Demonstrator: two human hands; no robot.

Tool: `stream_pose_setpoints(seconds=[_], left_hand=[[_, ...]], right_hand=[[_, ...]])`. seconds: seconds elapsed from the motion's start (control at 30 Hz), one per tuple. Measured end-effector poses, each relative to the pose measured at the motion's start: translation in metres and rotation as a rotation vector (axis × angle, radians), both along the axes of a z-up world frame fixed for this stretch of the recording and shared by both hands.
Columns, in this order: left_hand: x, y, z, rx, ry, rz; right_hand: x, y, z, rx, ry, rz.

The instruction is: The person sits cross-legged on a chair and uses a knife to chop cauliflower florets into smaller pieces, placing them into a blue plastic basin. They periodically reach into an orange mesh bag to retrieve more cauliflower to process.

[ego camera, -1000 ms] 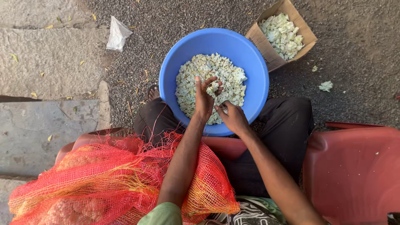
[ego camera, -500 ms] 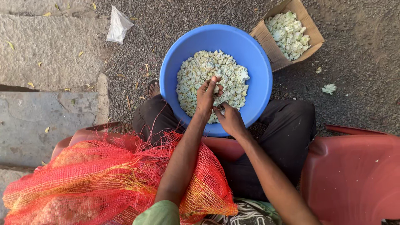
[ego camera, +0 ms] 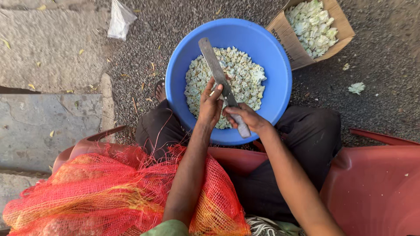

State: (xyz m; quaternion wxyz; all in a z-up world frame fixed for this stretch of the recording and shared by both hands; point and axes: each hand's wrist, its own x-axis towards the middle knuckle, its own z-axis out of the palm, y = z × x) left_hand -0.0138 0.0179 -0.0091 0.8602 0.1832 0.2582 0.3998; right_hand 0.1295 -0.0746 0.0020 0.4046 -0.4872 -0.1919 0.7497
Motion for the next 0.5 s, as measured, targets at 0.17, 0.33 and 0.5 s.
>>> stream_pose_setpoints(seconds=[0.17, 0.33, 0.5], left_hand=[[-0.002, 0.009, 0.004, -0.117, 0.464, 0.003], [-0.004, 0.005, 0.011, -0.19, 0.78, 0.128], [0.002, -0.002, 0.006, -0.137, 0.675, 0.126]], right_hand=[[0.019, 0.025, -0.04, 0.055, -0.251, -0.067], [0.036, 0.056, -0.138, 0.051, -0.907, -0.293], [0.044, 0.094, -0.231, 0.073, -1.391, -0.331]])
